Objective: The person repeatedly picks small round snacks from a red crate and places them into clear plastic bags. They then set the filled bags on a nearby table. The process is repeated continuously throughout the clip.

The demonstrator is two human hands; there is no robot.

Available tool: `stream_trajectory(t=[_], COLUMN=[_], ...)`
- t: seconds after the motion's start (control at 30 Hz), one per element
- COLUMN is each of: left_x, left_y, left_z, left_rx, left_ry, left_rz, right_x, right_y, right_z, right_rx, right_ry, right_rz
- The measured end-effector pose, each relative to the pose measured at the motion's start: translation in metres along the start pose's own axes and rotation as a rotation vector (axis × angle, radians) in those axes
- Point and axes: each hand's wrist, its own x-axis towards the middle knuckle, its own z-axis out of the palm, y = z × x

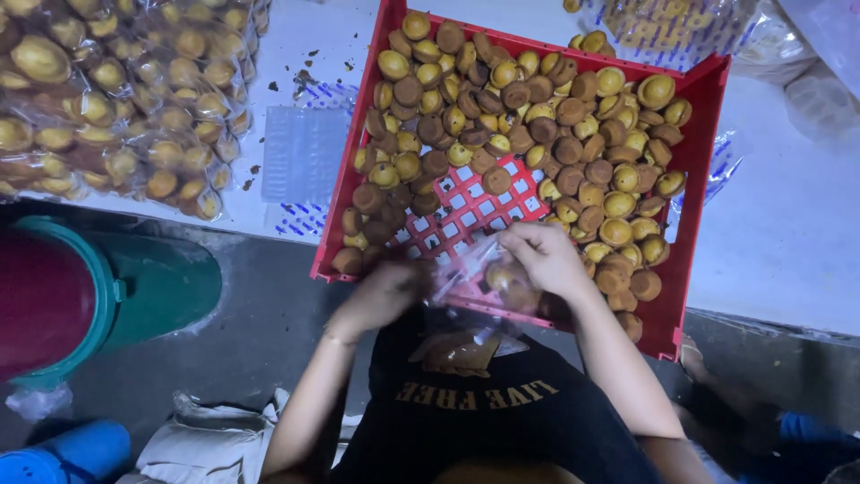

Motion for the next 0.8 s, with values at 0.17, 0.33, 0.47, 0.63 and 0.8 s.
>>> stream_trajectory(t=[0.17,0.33,0.47,0.63,0.8], left_x=[-0.009,-0.007,-0.009,0.000,0.003], left_y=[-0.021,-0.020,0.001,-0.004,-0.015], left_z=[-0.012,-0.018,-0.037,-0.047,-0.060], left_rx=[0.477,0.420,0.373,0.313,0.223], left_ry=[0.503,0.512,0.461,0.382,0.205], left_rz=[-0.189,-0.199,-0.101,-0.138,-0.111], right_x=[0.023,0.088,0.093,0.127,0.127], right_y=[-0.018,0.116,0.145,0.159,0.110], right_z=[0.012,-0.006,-0.024,-0.042,-0.035], right_rx=[-0.276,-1.294,-1.303,-1.266,-0.786], right_ry=[-0.141,0.272,0.369,0.476,0.711], right_rz=[-0.236,-0.021,-0.173,-0.415,-0.263])
